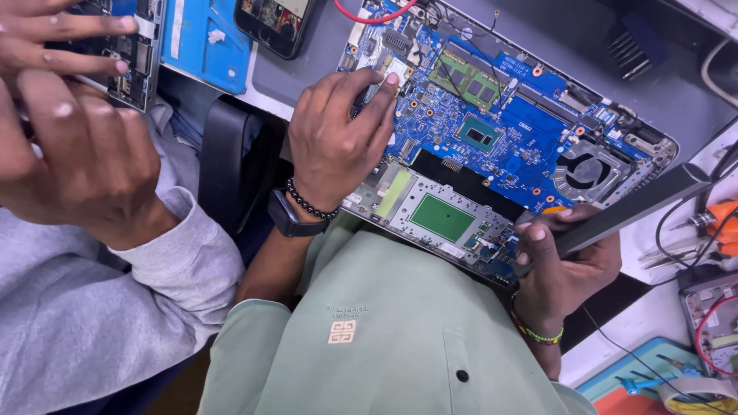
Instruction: Repairing a laptop motherboard by manipulating small components and connectors with specialized tools
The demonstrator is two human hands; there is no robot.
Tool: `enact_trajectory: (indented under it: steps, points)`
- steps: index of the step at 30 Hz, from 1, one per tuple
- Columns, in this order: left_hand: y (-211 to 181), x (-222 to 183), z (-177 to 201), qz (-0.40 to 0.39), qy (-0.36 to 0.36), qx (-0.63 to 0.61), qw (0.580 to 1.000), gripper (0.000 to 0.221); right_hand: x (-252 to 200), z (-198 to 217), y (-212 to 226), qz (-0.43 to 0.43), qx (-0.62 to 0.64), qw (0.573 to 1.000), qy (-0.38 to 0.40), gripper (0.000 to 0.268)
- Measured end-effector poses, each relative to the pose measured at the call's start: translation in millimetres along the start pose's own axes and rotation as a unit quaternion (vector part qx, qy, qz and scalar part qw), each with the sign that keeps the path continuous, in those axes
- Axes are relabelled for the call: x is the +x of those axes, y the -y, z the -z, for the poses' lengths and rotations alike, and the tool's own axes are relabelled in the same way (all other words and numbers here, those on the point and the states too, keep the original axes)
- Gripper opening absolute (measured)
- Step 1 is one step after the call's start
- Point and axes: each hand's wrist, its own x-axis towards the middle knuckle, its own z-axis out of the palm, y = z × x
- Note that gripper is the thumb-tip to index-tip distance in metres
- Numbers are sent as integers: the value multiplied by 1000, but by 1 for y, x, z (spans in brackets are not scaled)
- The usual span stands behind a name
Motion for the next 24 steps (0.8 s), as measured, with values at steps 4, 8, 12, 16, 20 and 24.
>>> enact_trajectory:
  steps: [4,8,12,16,20,24]
  points:
    - [-1,1,0,2,-11,-16,1000,16,1,-1,0,-8,2,1000,-2,25]
    - [1,1,-5,-5,-34,-1,999,19,2,-3,-1,-11,4,1000,-2,25]
    - [-3,2,-4,3,-48,-8,999,15,1,-3,-2,-19,0,1000,-3,23]
    - [-4,1,-7,14,-44,-30,998,14,0,0,-3,-16,6,1000,-7,23]
    - [-5,2,-8,22,-51,-38,998,14,0,2,-6,-1,-3,1000,-3,24]
    - [-5,0,-11,33,-50,-43,997,17,0,3,-7,5,2,1000,6,23]
